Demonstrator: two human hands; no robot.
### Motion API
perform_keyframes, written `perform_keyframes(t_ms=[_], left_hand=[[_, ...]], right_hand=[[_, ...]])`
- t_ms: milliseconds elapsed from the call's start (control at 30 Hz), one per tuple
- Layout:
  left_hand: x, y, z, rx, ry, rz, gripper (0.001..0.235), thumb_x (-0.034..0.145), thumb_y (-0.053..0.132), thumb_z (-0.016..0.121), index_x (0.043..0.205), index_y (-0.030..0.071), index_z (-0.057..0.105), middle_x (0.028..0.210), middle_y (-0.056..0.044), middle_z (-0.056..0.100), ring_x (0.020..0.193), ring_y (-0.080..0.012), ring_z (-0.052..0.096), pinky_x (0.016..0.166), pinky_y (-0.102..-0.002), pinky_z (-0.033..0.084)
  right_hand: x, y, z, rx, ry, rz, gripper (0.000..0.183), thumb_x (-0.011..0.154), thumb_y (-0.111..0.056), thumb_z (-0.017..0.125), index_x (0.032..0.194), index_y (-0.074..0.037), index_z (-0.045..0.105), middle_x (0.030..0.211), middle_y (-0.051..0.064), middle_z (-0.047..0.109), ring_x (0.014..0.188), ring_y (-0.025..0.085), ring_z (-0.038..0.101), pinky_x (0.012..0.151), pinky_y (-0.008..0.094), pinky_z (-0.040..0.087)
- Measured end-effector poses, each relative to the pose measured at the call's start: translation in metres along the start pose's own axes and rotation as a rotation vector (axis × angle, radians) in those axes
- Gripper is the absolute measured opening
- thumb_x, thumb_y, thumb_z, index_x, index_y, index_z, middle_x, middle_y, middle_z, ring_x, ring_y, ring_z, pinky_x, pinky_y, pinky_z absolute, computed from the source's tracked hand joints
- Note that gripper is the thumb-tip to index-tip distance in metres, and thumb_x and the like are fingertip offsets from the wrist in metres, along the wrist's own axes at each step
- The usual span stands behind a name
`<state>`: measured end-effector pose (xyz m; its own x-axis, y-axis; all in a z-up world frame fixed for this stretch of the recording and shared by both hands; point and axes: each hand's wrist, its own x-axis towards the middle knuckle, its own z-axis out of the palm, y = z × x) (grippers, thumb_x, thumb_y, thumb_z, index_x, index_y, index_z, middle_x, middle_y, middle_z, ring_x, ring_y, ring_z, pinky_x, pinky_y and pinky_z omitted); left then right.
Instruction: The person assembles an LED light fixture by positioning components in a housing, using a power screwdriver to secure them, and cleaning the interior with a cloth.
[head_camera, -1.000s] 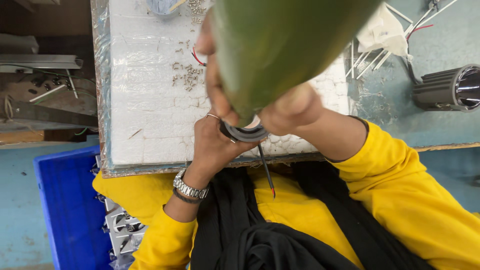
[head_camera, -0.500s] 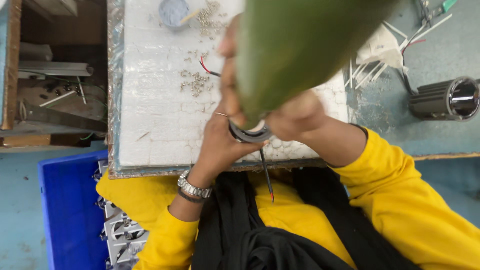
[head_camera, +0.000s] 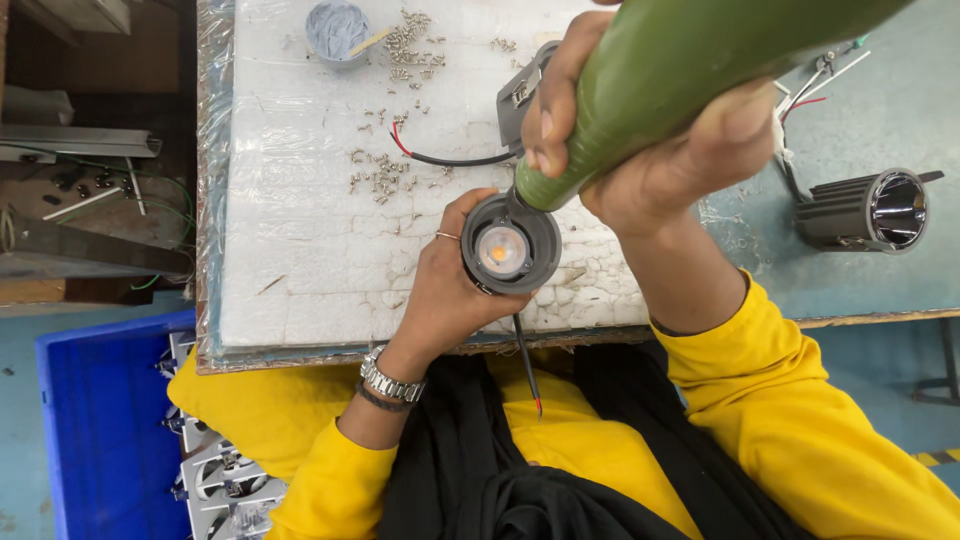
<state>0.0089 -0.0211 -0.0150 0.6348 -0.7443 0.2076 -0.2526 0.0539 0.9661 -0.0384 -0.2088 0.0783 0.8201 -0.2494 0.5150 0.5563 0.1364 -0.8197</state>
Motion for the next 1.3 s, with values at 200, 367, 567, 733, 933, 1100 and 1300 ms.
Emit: perform_keyframes(t_ms=[200,367,567,733,933,1100,1300], left_hand=[[0.000,0.000,0.000,-0.025,-0.014,-0.022,0.097,0.067,0.020,0.092,0.147,0.005,0.038,0.116,-0.008,0.075,0.110,-0.0200,0.075,0.096,-0.032,0.059],[0.000,0.001,0.000,-0.018,-0.011,-0.034,0.097,0.066,0.019,0.092,0.146,0.005,0.040,0.117,-0.009,0.074,0.110,-0.0211,0.075,0.096,-0.033,0.058],[-0.005,-0.001,0.005,-0.037,0.039,0.014,0.094,0.067,0.018,0.093,0.145,0.005,0.042,0.121,-0.011,0.073,0.113,-0.0225,0.074,0.098,-0.034,0.058],[-0.007,-0.003,0.005,-0.030,0.025,-0.043,0.091,0.067,0.020,0.092,0.143,0.005,0.044,0.120,-0.011,0.074,0.112,-0.0209,0.075,0.096,-0.034,0.059],[0.000,0.002,0.005,0.067,0.022,-0.020,0.094,0.064,0.019,0.094,0.141,0.004,0.042,0.119,-0.011,0.072,0.109,-0.0212,0.073,0.093,-0.034,0.058],[-0.001,0.004,0.007,-0.150,-0.040,-0.176,0.099,0.061,0.014,0.091,0.143,0.003,0.036,0.119,-0.010,0.070,0.107,-0.0199,0.072,0.093,-0.032,0.058],[-0.008,0.000,0.009,-0.058,0.013,-0.156,0.106,0.061,0.009,0.089,0.148,0.001,0.030,0.120,-0.012,0.070,0.109,-0.0178,0.070,0.095,-0.031,0.056]], right_hand=[[0.002,0.008,-0.001,0.006,0.014,-0.038,0.095,0.081,-0.089,0.052,0.115,0.000,0.052,0.079,0.018,0.055,0.050,0.022,0.053,0.047,0.038,0.049],[-0.003,0.006,0.003,0.126,0.009,-0.022,0.088,0.084,-0.081,0.055,0.126,-0.004,0.052,0.084,0.018,0.058,0.056,0.022,0.054,0.053,0.036,0.050],[0.001,0.007,0.012,0.009,0.091,-0.018,0.085,0.090,-0.081,0.059,0.118,-0.002,0.048,0.081,0.019,0.054,0.054,0.024,0.051,0.051,0.038,0.049],[0.012,0.003,0.013,0.002,-0.070,0.002,0.090,0.085,-0.081,0.059,0.126,-0.002,0.047,0.072,0.015,0.058,0.048,0.018,0.056,0.047,0.033,0.051],[0.009,0.008,0.017,0.153,-0.035,-0.009,0.086,0.085,-0.064,0.076,0.130,0.002,0.048,0.077,0.015,0.063,0.054,0.019,0.062,0.047,0.029,0.052],[0.016,-0.011,0.031,0.181,-0.005,0.010,0.092,0.084,-0.065,0.079,0.135,0.007,0.052,0.079,0.014,0.065,0.052,0.018,0.061,0.042,0.030,0.052],[0.030,-0.068,0.033,0.163,-0.077,0.016,0.091,0.092,-0.069,0.069,0.141,0.005,0.049,0.074,0.016,0.063,0.049,0.019,0.058,0.044,0.032,0.050]])
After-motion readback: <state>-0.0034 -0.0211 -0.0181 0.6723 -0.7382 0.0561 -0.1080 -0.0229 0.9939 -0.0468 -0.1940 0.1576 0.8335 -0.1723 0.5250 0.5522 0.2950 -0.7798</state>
